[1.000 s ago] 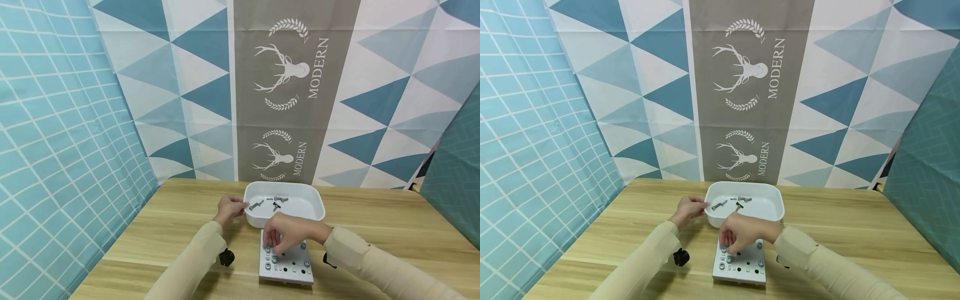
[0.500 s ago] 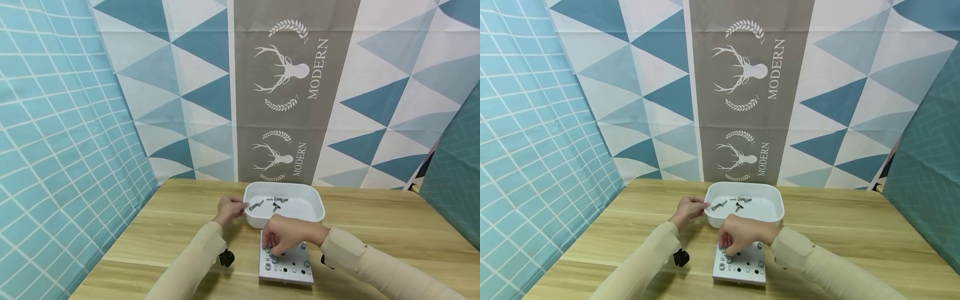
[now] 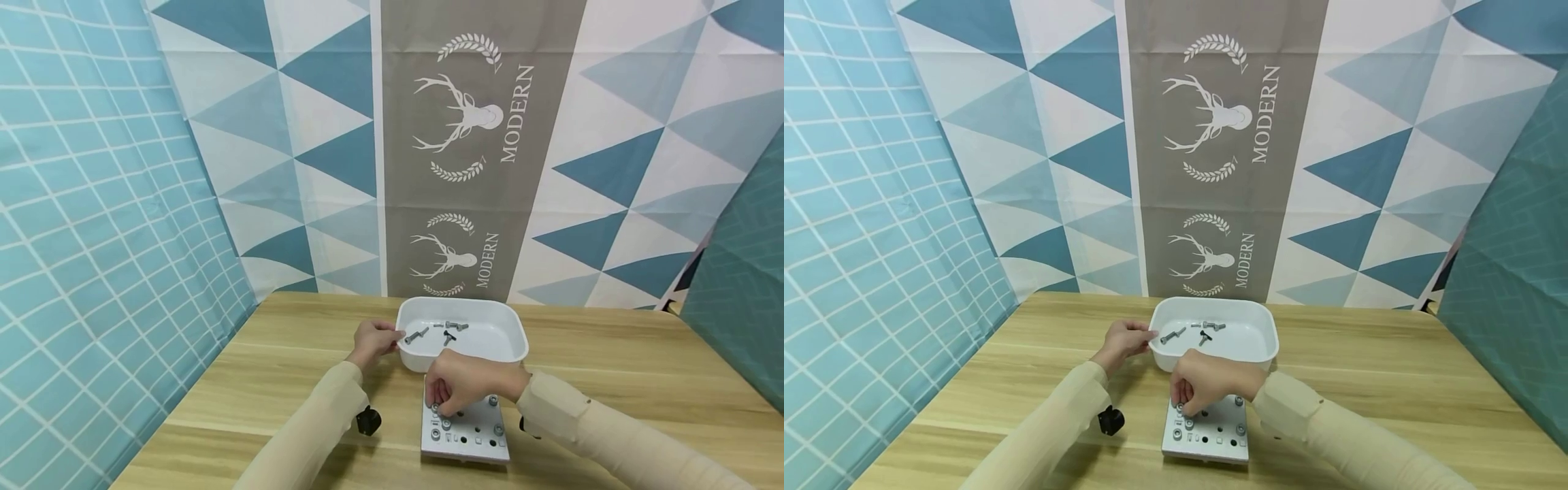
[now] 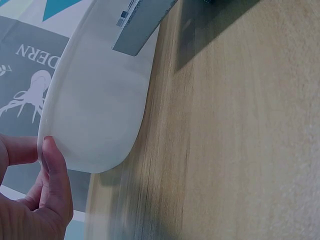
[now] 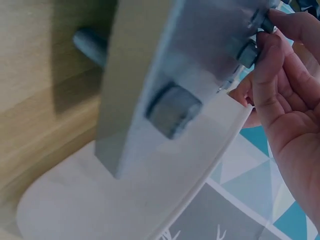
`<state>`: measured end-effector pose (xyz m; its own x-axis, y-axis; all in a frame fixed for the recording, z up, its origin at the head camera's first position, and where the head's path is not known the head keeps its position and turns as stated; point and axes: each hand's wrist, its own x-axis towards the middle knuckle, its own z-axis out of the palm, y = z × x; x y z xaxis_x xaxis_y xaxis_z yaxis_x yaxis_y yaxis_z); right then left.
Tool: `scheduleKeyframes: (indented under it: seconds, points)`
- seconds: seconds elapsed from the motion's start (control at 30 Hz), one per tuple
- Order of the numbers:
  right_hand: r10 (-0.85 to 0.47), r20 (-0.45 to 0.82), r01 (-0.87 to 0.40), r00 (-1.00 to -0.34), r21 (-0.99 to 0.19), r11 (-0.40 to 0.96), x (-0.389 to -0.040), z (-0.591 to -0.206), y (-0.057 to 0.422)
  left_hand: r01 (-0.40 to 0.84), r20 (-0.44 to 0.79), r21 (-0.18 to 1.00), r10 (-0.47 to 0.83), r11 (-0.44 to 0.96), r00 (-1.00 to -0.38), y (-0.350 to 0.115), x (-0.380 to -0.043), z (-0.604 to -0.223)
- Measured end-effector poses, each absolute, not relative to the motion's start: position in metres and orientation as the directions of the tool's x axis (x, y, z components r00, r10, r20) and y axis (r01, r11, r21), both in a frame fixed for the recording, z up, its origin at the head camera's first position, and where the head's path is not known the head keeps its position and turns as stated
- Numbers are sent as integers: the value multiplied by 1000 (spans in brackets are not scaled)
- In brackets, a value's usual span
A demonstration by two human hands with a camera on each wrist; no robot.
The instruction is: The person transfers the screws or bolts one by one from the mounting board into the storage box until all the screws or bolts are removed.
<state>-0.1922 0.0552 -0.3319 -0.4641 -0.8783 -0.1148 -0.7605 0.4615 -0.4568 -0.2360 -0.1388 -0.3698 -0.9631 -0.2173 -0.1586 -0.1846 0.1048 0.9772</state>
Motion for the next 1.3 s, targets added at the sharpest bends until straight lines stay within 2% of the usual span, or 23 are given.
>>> scheduleKeyframes:
  seconds: [0.53, 1.3]
  points:
    - [-906, -25, -764, -422, -528, 370, -200, -343, 64, -205, -176, 972, -220, 118, -960, -139, -237, -372]
    - [-907, -6, -749, -421, -562, 351, -201, -342, 66, -187, -158, 975, -212, 123, -964, -140, -237, -371]
